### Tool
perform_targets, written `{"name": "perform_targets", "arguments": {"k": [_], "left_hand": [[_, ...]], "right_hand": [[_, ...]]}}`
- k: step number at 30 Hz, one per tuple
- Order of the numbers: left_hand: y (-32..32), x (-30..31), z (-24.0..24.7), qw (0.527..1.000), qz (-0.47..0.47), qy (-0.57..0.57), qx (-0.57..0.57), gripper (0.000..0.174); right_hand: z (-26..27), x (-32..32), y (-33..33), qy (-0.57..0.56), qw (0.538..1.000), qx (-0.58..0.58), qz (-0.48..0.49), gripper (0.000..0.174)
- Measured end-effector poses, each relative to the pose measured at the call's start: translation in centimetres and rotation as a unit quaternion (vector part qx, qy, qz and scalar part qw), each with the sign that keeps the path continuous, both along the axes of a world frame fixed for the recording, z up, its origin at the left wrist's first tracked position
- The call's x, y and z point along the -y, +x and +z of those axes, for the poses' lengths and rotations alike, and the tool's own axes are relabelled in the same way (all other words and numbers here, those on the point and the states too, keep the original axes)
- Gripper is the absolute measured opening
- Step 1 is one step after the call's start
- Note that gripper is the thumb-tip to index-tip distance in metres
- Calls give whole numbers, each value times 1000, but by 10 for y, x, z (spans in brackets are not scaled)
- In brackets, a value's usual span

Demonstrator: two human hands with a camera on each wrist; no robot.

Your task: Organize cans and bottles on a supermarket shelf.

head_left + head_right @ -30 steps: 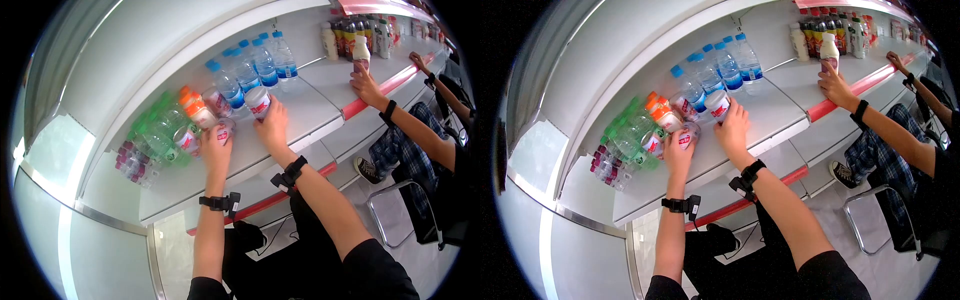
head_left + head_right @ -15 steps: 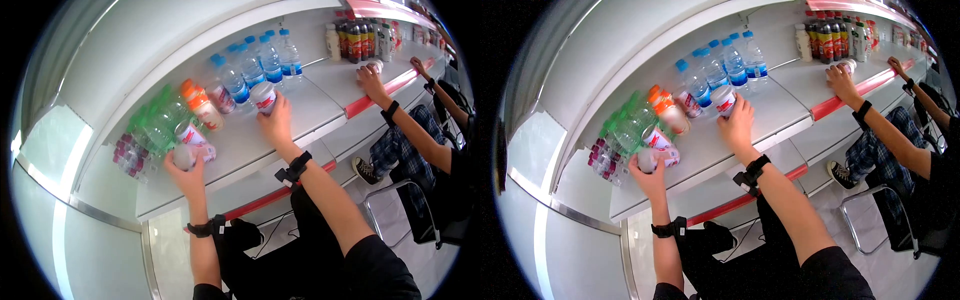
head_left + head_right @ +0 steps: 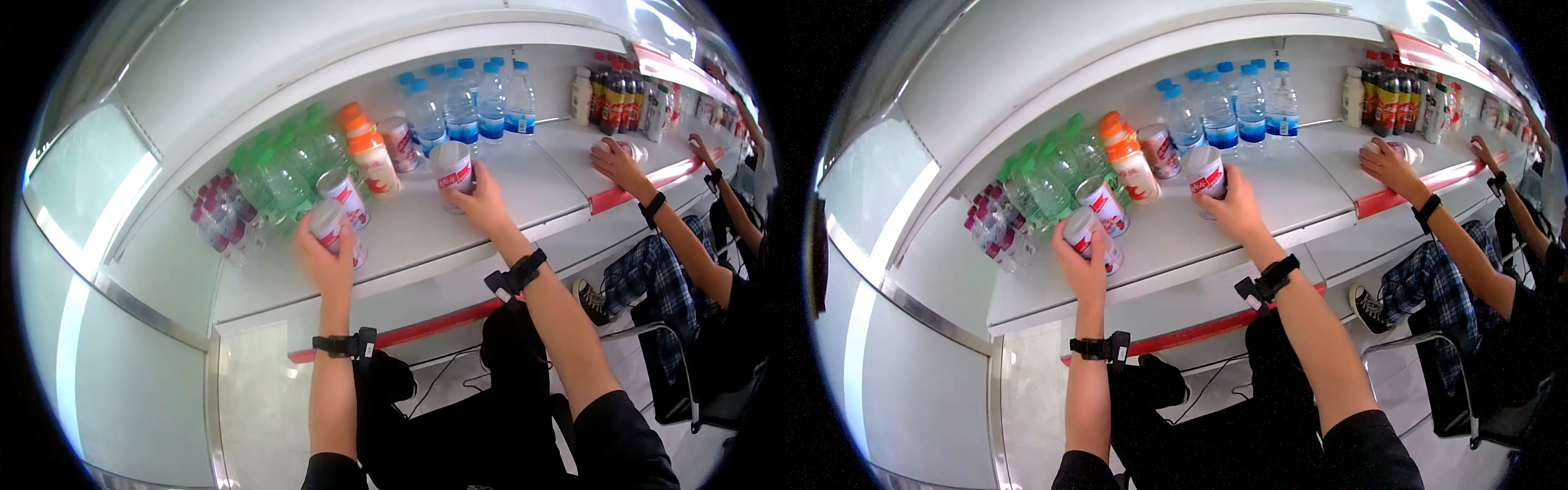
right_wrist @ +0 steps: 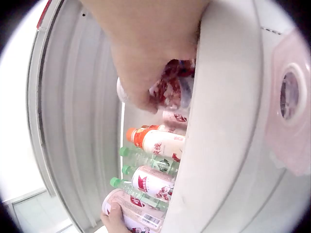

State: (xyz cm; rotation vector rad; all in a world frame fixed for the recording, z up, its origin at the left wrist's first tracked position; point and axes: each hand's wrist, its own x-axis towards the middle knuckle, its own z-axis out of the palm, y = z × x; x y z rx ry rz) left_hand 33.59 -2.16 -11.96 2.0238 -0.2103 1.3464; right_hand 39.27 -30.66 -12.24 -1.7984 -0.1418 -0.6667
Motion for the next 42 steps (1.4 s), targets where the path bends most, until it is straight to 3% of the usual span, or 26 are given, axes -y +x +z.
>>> {"name": "perform_targets", "arguments": {"k": [2, 3, 5, 6, 8, 12, 14, 16, 21, 23, 24, 26, 30, 32, 36, 38, 39, 41, 42], "left_hand": [[3, -1, -2, 997, -55, -47, -19, 67], [3, -2, -3, 997, -50, -51, -17, 67], [2, -2, -1, 999, -42, -21, -7, 68], [0, -1, -1, 999, -39, -25, -5, 68], [-2, 1, 2, 999, -28, -24, -19, 67], [-7, 1, 4, 999, -20, -10, -30, 64], [-6, 1, 4, 1000, -22, 0, -21, 64], [-5, 2, 4, 1000, -22, -4, -10, 65], [-6, 4, 4, 1000, -24, -6, -6, 67], [-6, 4, 5, 1000, -30, -8, 1, 67], [-6, 5, 4, 1000, -31, -7, 0, 67], [-6, 5, 4, 999, -35, -12, -2, 67], [-9, 2, 7, 999, -28, 18, -11, 69], [-15, 8, 10, 997, -45, -38, -45, 67], [-17, 11, 13, 999, -17, 13, -30, 64], [-19, 15, 14, 974, -134, -53, -175, 50], [-16, 15, 8, 974, -133, -51, -174, 50], [-8, 19, 1, 939, -256, 182, -142, 41], [-6, 23, -5, 939, -253, 182, -142, 41]], "right_hand": [[14, 1, -7, 0, 979, -69, 191, 78], [11, -4, -5, -5, 978, -69, 196, 78], [5, -15, -5, -95, 986, 127, 42, 71], [3, -13, -6, -99, 986, 129, 46, 71], [11, -9, -14, -42, 996, 14, 82, 48], [10, 0, -10, 17, 980, -46, 194, 33], [27, 2, -26, 52, 945, -145, 290, 21], [26, 2, -26, 74, 937, -145, 310, 18], [15, 6, -16, 64, 927, -136, 343, 28], [13, -3, -13, 24, 954, -26, 299, 32], [7, -8, -10, 26, 954, -26, 298, 32], [-1, -18, -5, -62, 988, 40, 133, 39], [8, -8, -8, 32, 970, 4, 242, 39], [10, -3, -10, -62, 970, -32, 232, 39], [15, -5, -12, -82, 971, -38, 221, 40], [21, -7, -18, -57, 973, -51, 219, 49], [19, -6, -17, -55, 973, -49, 219, 49], [15, -7, -13, -55, 966, 31, 249, 73], [13, -7, -11, -54, 966, 32, 251, 73]]}}
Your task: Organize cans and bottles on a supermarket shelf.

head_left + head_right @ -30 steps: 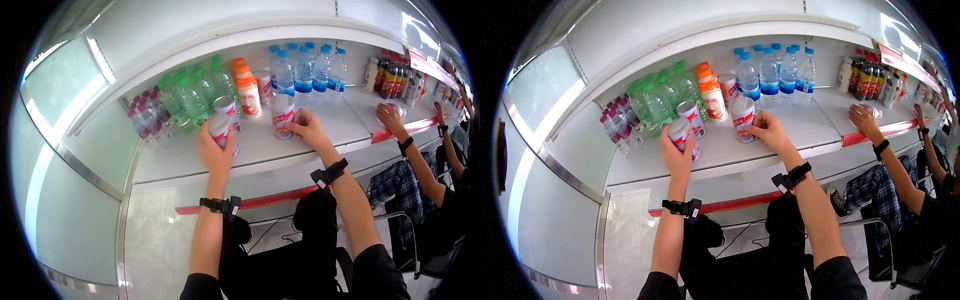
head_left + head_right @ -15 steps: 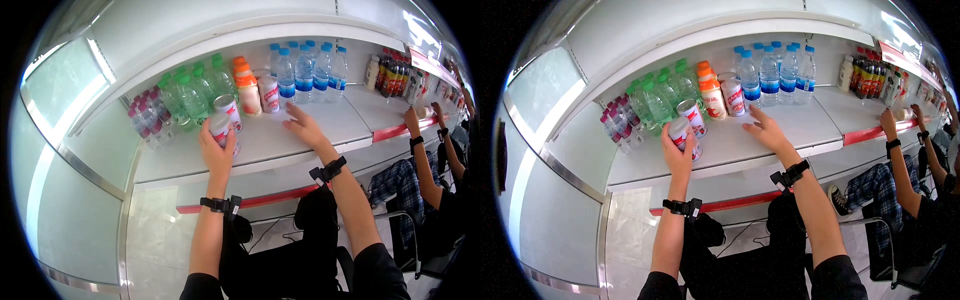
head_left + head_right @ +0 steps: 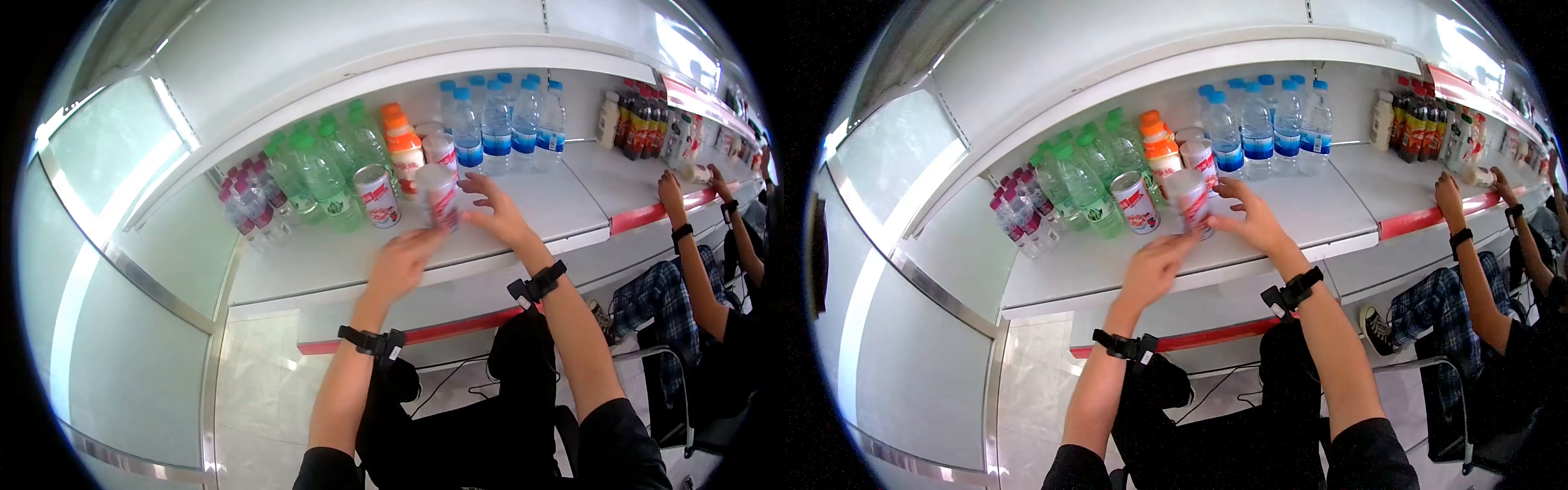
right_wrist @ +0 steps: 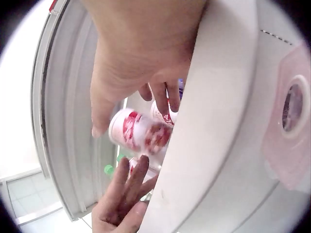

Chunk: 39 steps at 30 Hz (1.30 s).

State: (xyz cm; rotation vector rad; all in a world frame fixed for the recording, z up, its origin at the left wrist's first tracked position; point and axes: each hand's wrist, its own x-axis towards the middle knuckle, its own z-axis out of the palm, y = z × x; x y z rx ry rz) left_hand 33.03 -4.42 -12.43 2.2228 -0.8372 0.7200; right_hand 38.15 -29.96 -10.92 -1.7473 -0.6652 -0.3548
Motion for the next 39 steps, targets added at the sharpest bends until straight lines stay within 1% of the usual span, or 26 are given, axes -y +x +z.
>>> {"name": "perform_targets", "arguments": {"k": [2, 3, 5, 6, 8, 9, 11, 12, 14, 15, 17, 18, 20, 21, 23, 24, 26, 27, 29, 30, 31, 33, 34, 36, 37, 39], "left_hand": [[-8, 17, 10, 997, -45, 27, 59, 35], [-7, 16, 8, 997, -45, 27, 60, 35], [-3, 13, 8, 997, -43, -54, 32, 34], [-2, 14, 7, 997, -45, -52, 33, 34], [-8, 16, 6, 994, -11, 62, 91, 28], [-10, 16, 6, 994, -11, 64, 90, 28], [-11, 18, 5, 991, 34, 67, 113, 24], [-10, 18, 2, 990, 31, 69, 116, 24], [-10, 19, -2, 983, 110, 68, 129, 20], [-8, 19, -4, 983, 107, 69, 133, 20], [-7, 22, 2, 986, 129, 20, 104, 20], [-2, 24, 6, 986, 127, 18, 106, 20], [14, 29, 22, 986, 135, 29, 97, 25], [20, 34, 29, 985, 135, 31, 98, 25], [28, 52, 52, 982, 149, 81, 78, 33], [39, 59, 58, 982, 149, 83, 77, 33], [64, 72, 65, 975, 110, 136, 134, 49], [75, 77, 67, 976, 108, 135, 131, 49], [92, 87, 68, 940, 148, 182, 246, 62], [98, 90, 66, 946, 162, 184, 211, 74], [100, 92, 64, 946, 161, 185, 211, 74], [100, 94, 56, 960, 184, 140, 156, 76], [95, 96, 56, 960, 184, 144, 153, 76], [85, 99, 58, 947, 188, 158, 207, 81], [82, 100, 57, 947, 189, 161, 205, 81], [76, 100, 57, 929, 203, 191, 242, 83]], "right_hand": [[-1, 0, -1, -2, 1000, -5, -1, 99], [-3, 0, 1, -3, 1000, -4, -2, 99], [-6, -4, 6, 13, 999, -17, -41, 107], [-7, -4, 8, 16, 999, -15, -43, 107], [-5, -7, 8, -48, 995, -59, -68, 106], [-4, -7, 8, -46, 995, -60, -68, 106], [-1, -6, 9, -65, 991, -50, -101, 107], [1, -4, 7, -63, 991, -48, -103, 107], [11, -3, -4, -60, 987, -49, -139, 104], [7, -3, -3, -58, 987, -46, -141, 104], [-11, -4, 6, -70, 954, 44, -289, 93], [-17, -2, 10, -71, 953, 47, -291, 93], [-22, 1, 15, -31, 895, -25, -445, 84], [-23, 2, 17, -29, 895, -25, -445, 84], [-23, 3, 20, 46, 875, -18, -482, 84], [-23, 3, 20, 47, 875, -20, -481, 84], [-22, 4, 17, 79, 893, 40, -441, 86], [-24, 3, 17, 77, 892, 38, -443, 86], [-27, 3, 21, 104, 904, 52, -412, 88], [-28, 3, 22, 96, 902, 54, -417, 89], [-26, 3, 22, 97, 902, 53, -418, 89], [-24, 3, 19, 84, 902, 43, -422, 87], [-25, 2, 20, 85, 902, 39, -422, 87], [-26, 1, 22, 89, 895, 53, -434, 86], [-26, 0, 22, 89, 895, 49, -433, 86], [-24, 1, 20, 105, 899, 54, -421, 84]]}}
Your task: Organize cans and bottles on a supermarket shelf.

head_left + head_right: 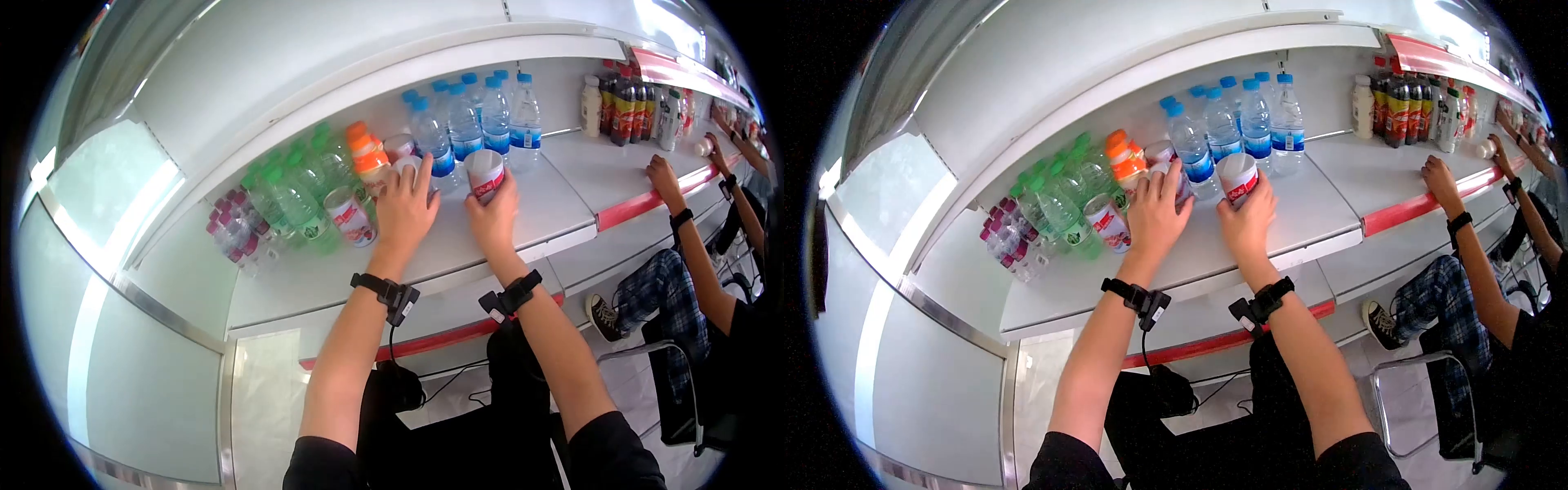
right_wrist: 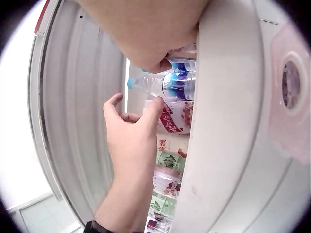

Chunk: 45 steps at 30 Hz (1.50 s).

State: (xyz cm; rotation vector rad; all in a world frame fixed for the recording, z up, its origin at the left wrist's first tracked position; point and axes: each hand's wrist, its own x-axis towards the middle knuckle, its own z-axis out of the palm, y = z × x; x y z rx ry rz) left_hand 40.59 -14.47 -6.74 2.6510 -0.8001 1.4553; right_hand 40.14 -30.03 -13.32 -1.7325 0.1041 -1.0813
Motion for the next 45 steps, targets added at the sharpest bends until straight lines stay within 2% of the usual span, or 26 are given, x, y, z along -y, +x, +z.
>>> {"name": "perform_targets", "arguments": {"k": [4, 6, 7, 10, 12, 15, 16, 17, 18, 19, 22, 23, 25, 29, 31, 32, 34, 35, 36, 37, 38, 40, 41, 45], "left_hand": [[-22, -5, -3, 997, 35, -71, 24, 80], [-17, -14, -24, 992, 48, -95, -72, 77], [-20, -18, -27, 977, 51, -110, -174, 73], [-31, -34, -35, 973, 45, -119, -192, 74], [-41, -45, -37, 969, 32, -154, -191, 75], [-59, -61, -36, 942, -15, -296, -160, 84], [-62, -70, -36, 942, -6, -297, -158, 84], [-64, -76, -36, 933, -41, -333, -128, 84], [-66, -80, -37, 921, -77, -368, -96, 85], [-69, -85, -35, 897, -90, -419, -114, 86], [-74, -99, -33, 881, -97, -452, -100, 84], [-75, -101, -34, 880, -98, -454, -99, 84], [-78, -106, -37, 911, -9, -395, -114, 83], [-69, -105, -46, 929, -41, -365, -55, 84], [-71, -107, -46, 924, -56, -370, -77, 86], [-72, -107, -45, 924, -54, -372, -74, 86], [-74, -106, -46, 928, -53, -363, -68, 86], [-75, -106, -46, 927, -53, -365, -68, 86], [-75, -106, -45, 928, -50, -363, -71, 86], [-75, -105, -45, 928, -47, -362, -73, 86], [-76, -104, -45, 927, -49, -366, -73, 86], [-77, -103, -44, 903, -81, -407, -108, 85], [-77, -103, -43, 904, -84, -406, -107, 85], [-77, -104, -43, 907, -80, -399, -105, 85]], "right_hand": [[3, 1, -1, 21, 1000, -1, 20, 83], [1, 1, 1, 4, 1000, -1, -8, 83], [1, 2, 0, -1, 1000, -3, -8, 83], [3, 3, -1, 8, 1000, 0, 3, 80], [1, 6, 2, 1, 1000, 9, 8, 79], [-10, 7, 13, 0, 1000, 22, 6, 80], [-9, 6, 12, 1, 1000, 21, 15, 80], [-7, 6, 9, 9, 1000, 13, 19, 80], [-6, 8, 9, 15, 1000, 5, 22, 80], [-7, 10, 12, 24, 999, -14, 40, 80], [-5, 11, 12, 16, 999, -19, 45, 76], [0, 10, 8, 13, 999, -18, 45, 76], [12, 9, -4, 33, 983, -84, 160, 74], [21, 2, -14, -48, 965, -134, 220, 73], [12, -2, -6, -43, 939, -89, 330, 76], [10, -5, -4, -45, 938, -88, 332, 76], [4, -8, -3, -121, 965, 87, 214, 57], [2, -4, -3, -123, 965, 87, 214, 57], [-1, 5, -2, -8, 955, 58, 290, 45], [3, 9, -6, 107, 927, 27, 360, 38], [6, 12, -10, 102, 927, 26, 359, 38], [12, 14, -19, 93, 877, -88, 464, 41], [14, 9, -22, 108, 883, -78, 451, 52], [23, 7, -30, 134, 851, -120, 493, 56]]}}
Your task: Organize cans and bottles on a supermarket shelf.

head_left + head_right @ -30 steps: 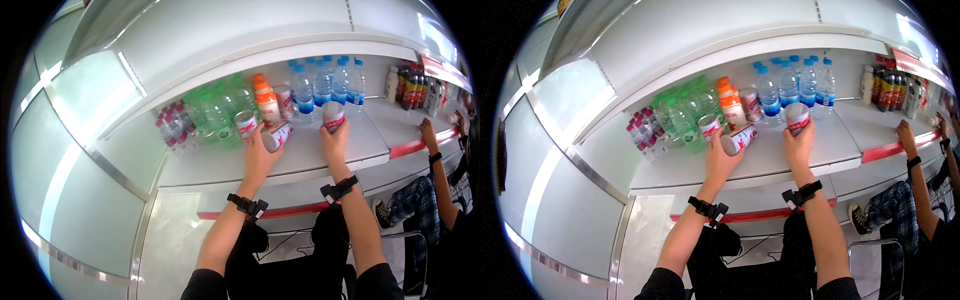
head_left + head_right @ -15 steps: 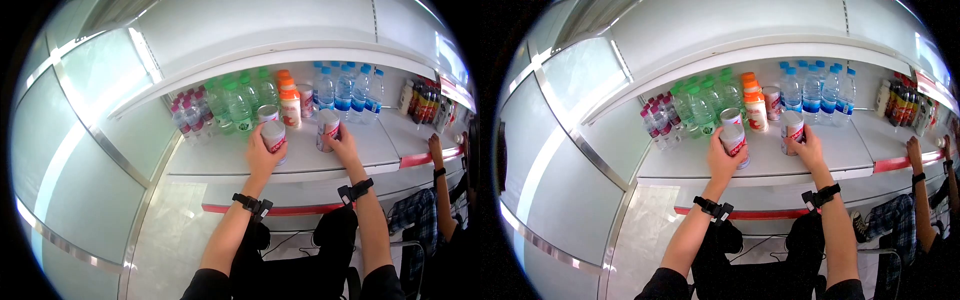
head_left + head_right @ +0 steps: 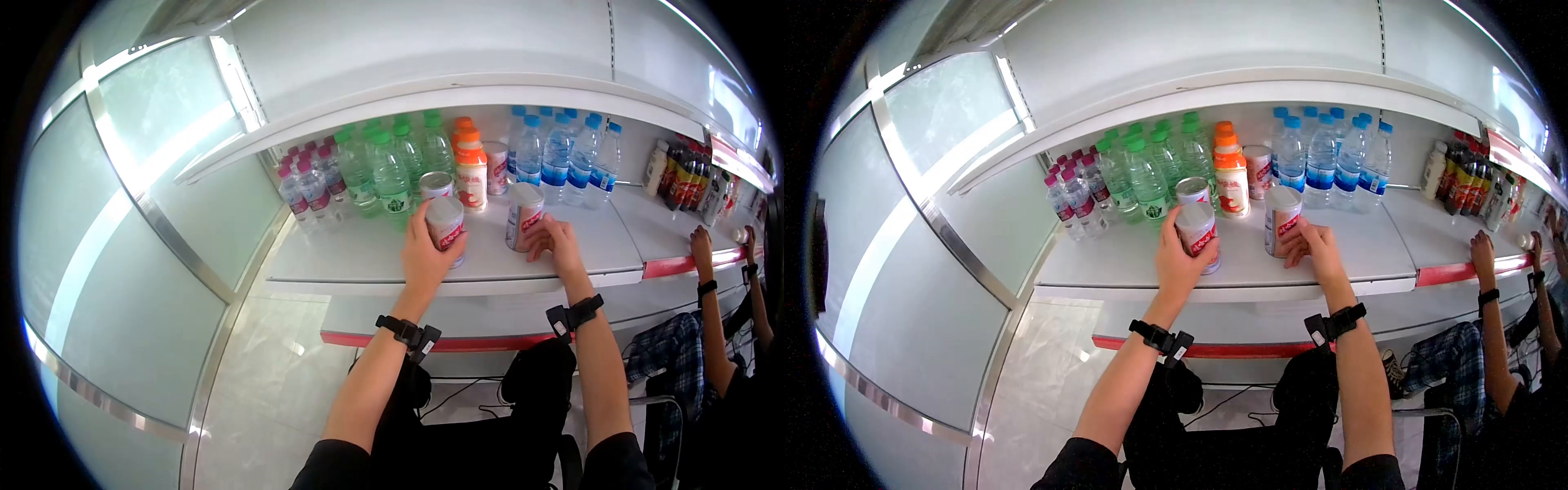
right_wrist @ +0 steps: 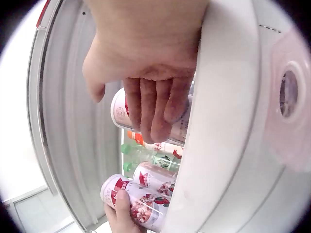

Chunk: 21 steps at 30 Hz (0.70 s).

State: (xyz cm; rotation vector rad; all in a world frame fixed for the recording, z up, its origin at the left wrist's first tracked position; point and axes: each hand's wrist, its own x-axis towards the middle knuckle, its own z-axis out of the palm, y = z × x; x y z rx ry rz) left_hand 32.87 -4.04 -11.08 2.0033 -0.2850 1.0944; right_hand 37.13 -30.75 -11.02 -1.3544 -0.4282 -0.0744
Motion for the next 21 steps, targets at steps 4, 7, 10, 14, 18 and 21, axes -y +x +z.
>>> {"name": "perform_targets", "arguments": {"k": [4, 7, 10, 14, 18, 21], "left_hand": [[0, -1, -1, 1000, 12, 15, 5, 85], [0, 0, -1, 1000, 19, 23, 2, 85], [0, 0, -1, 1000, 18, 18, 2, 85], [1, -2, 1, 1000, 4, 19, 4, 86], [-4, -2, 2, 1000, -13, 6, -13, 75], [-5, -3, 3, 991, -101, -18, -86, 65]], "right_hand": [[-8, 1, 10, -38, 999, -4, -7, 54], [-8, -3, 13, -155, 981, 76, -89, 46], [-16, -19, 20, -206, 937, 201, -196, 38], [-9, -10, 15, -174, 965, 140, -136, 37], [-1, -5, 6, -236, 960, 97, -118, 37], [0, -7, 9, -256, 956, 100, -100, 46]]}}
